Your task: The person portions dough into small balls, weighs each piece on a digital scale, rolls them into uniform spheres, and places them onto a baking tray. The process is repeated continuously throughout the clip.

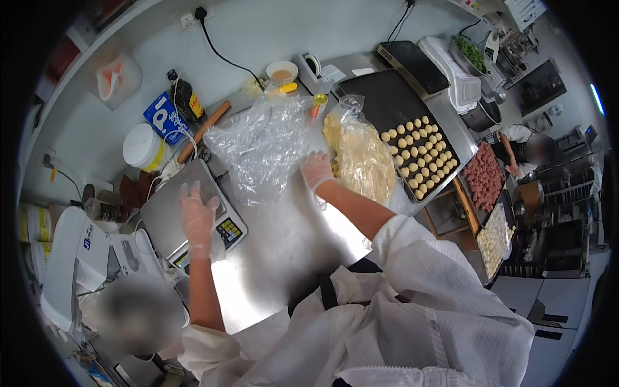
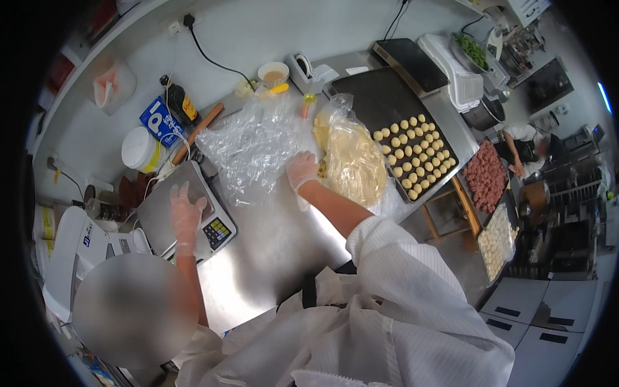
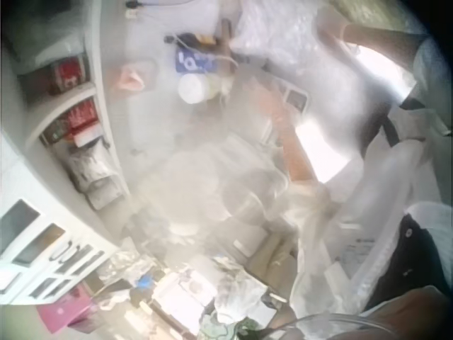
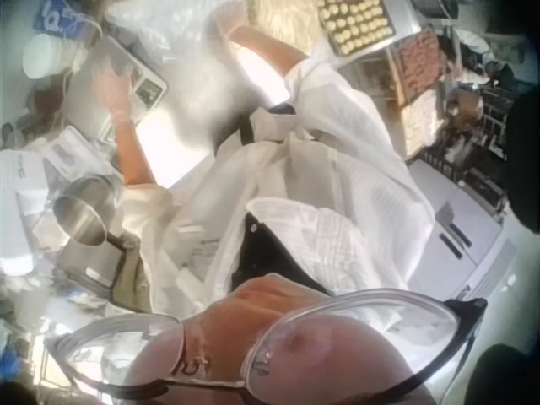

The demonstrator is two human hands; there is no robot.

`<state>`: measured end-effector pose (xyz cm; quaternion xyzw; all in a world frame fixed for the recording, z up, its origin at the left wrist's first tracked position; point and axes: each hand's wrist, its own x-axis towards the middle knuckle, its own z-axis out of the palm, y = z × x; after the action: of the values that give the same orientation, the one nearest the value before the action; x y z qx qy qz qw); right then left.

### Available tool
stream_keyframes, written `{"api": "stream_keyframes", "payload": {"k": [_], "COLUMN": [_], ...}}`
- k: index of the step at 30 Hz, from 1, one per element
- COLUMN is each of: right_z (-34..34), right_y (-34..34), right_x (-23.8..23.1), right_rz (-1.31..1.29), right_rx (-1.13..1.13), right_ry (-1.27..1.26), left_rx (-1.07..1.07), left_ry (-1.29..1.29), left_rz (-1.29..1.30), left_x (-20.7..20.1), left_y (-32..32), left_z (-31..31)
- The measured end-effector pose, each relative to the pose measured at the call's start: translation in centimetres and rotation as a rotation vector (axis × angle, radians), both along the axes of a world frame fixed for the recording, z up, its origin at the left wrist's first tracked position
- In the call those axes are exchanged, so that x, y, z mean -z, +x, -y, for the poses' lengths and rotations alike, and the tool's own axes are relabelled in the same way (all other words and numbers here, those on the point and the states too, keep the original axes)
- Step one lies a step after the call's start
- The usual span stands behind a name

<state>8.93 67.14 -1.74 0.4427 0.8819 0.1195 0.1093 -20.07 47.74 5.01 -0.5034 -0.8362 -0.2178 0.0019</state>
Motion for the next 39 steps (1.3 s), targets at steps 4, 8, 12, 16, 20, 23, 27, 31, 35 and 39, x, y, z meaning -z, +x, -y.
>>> {"api": "stream_keyframes", "payload": {"k": [4,8,12,16,20,23,27,31,35,39], "right_z": [-8.6,-13.6,-16.1,-17.7,-16.9,-20.0,-17.4,-14.3,-9.0,-1.6], "right_y": [1.1,2.1,1.6,1.8,-0.8,1.2,4.9,10.4,12.5,10.6], "right_x": [1.4,4.2,8.7,11.5,10.9,9.8,3.7,-3.6,-10.1,-12.8], "right_rz": [0.034,0.077,0.303,0.397,0.243,-0.034,-0.323,-1.340,-2.044,-2.197], "right_rx": [0.073,0.114,0.034,0.054,0.026,0.030,-0.094,0.260,0.327,0.456], "right_ry": [0.041,-0.016,0.218,0.114,-0.002,-0.310,-0.275,-0.826,-1.783,-2.324], "left_rx": [-0.076,-0.115,-0.051,-0.016,-0.170,-0.334,-0.568,-0.475,-0.542,-0.492], "left_ry": [-0.195,-0.241,-0.166,-0.322,-0.436,0.027,0.651,0.608,0.325,0.164], "left_rz": [0.062,0.436,0.113,0.309,0.383,1.038,1.726,2.113,2.308,2.272], "left_x": [2.5,4.1,5.5,4.2,3.9,3.4,-0.1,0.9,3.0,4.0], "left_y": [-4.0,-6.3,-7.7,-6.9,-9.8,-8.4,4.0,13.9,18.9,19.1], "left_z": [-2.5,-2.3,1.1,-0.2,3.7,3.6,4.8,6.4,7.3,9.8]}}
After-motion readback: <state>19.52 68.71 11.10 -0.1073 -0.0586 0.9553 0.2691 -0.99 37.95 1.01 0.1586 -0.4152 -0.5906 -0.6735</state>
